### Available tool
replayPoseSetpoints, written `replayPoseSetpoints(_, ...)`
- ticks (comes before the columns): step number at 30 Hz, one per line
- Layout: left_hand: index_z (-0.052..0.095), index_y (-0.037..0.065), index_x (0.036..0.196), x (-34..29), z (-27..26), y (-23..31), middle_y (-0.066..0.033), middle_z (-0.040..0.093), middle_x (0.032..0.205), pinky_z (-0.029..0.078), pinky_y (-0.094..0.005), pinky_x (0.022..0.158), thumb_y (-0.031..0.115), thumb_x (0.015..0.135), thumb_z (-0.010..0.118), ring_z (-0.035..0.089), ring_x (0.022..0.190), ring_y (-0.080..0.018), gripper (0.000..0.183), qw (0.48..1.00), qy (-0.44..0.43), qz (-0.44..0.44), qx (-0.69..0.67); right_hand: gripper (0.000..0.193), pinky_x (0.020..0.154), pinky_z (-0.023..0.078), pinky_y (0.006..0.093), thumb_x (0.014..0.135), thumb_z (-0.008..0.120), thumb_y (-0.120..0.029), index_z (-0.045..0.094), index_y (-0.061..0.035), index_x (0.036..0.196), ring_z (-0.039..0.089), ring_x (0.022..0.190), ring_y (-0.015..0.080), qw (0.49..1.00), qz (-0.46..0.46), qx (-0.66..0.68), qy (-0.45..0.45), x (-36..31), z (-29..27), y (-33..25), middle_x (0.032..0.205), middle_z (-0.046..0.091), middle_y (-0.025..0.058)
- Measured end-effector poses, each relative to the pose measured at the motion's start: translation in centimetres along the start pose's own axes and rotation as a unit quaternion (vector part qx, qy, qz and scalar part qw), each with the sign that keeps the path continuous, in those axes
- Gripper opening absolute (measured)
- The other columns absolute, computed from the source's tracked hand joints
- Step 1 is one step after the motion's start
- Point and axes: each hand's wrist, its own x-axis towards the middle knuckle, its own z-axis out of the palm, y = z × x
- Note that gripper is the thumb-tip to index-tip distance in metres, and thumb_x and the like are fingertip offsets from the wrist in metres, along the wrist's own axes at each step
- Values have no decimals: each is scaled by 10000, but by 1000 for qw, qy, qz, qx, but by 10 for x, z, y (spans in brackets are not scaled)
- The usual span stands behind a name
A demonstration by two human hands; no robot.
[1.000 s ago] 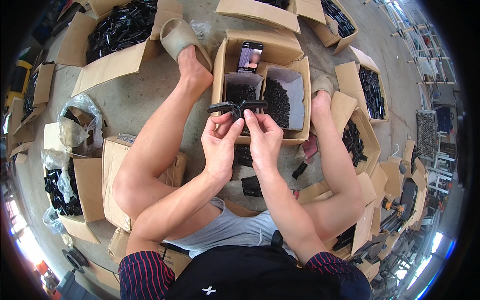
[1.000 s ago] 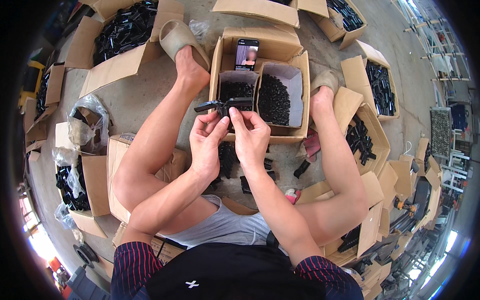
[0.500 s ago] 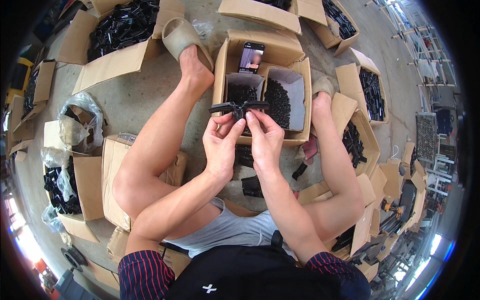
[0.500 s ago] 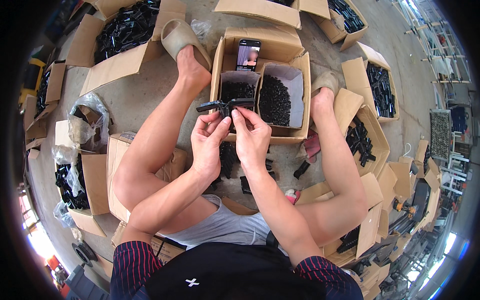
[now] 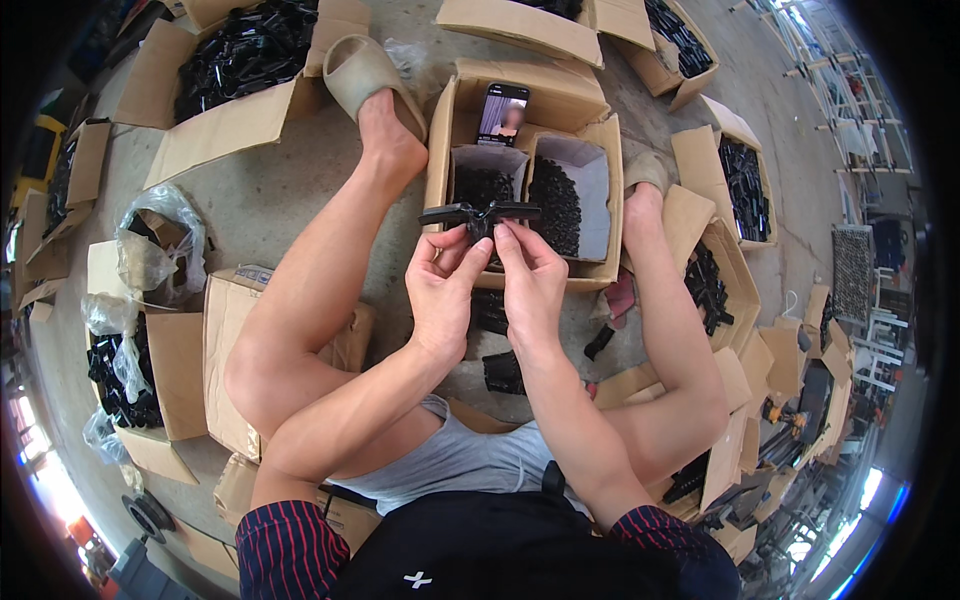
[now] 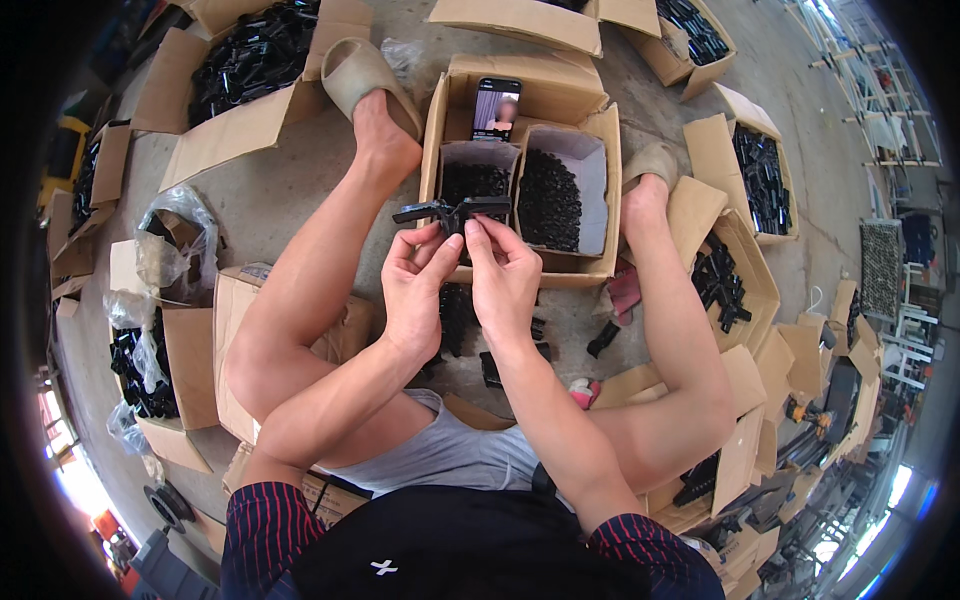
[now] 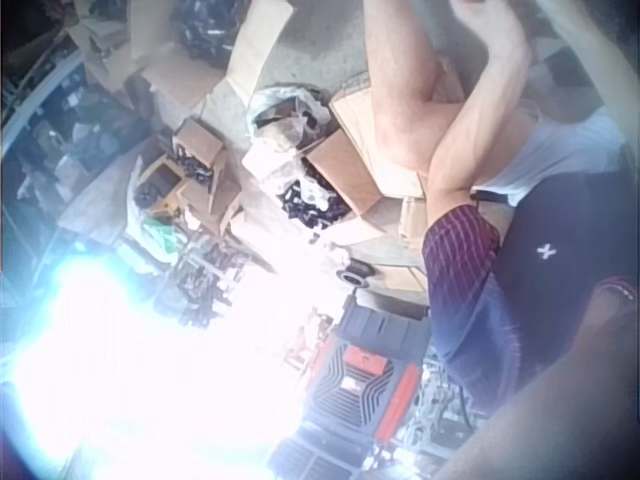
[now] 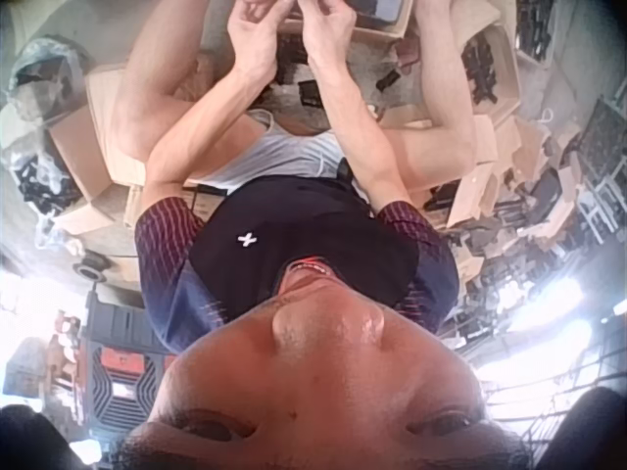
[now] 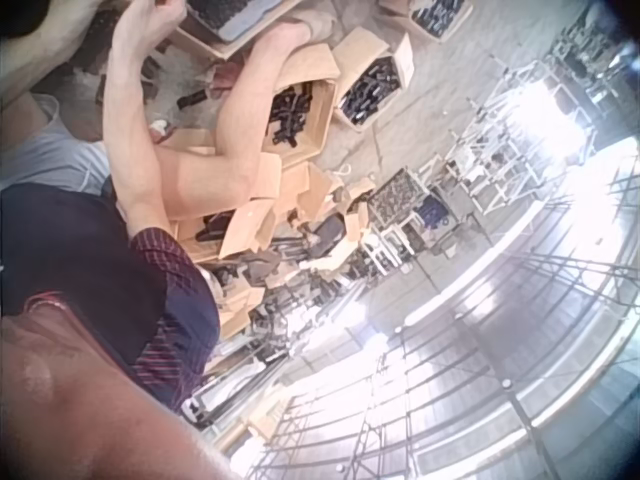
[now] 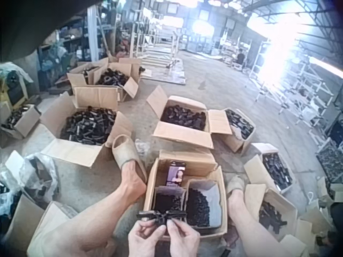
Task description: The person assembles small black metal components by hand, selecting pieces from cardboard boxes and fitting them together.
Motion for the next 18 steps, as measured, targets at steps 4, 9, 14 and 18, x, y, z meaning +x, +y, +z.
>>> replayPoseSetpoints(4, 547, 19, 1103, -3, 3, 3, -132, 681, 1172, 506, -276, 967, -40, 911, 691, 637, 1091, -142, 246, 1000, -2, 1, -6, 217, 732, 492, 207, 931, 740, -153, 730, 42, 1027, 609, 810, 52, 998, 21, -55, -14, 6, -8, 2, 902, 705, 23)
replayPoseSetpoints(9, 547, 59, 1103, -1, 1, 0, -95, 701, 1144, 498, -268, 910, 1, 925, 693, 646, 1035, -100, 237, 1000, -10, 13, 1, 185, 746, 489, 208, 924, 749, -149, 735, 35, 933, 601, 794, 46, 1000, 4, 9, -19, 4, -2, -4, 877, 700, 18)
replayPoseSetpoints(14, 547, 57, 1103, -1, 0, -1, -99, 701, 1153, 495, -276, 930, 0, 926, 691, 646, 1056, -110, 235, 1000, -15, 23, 1, 178, 768, 493, 217, 929, 742, -145, 732, 32, 952, 607, 826, 56, 998, 40, -35, -27, 9, -10, 2, 907, 701, 23)
replayPoseSetpoints(18, 548, 56, 1102, -2, 2, 1, -99, 702, 1153, 489, -282, 942, -5, 927, 687, 643, 1069, -114, 232, 1000, -14, 8, 0, 181, 762, 489, 215, 922, 750, -142, 733, 31, 969, 604, 819, 56, 1000, 7, 13, -25, 4, -6, -3, 913, 703, 22)
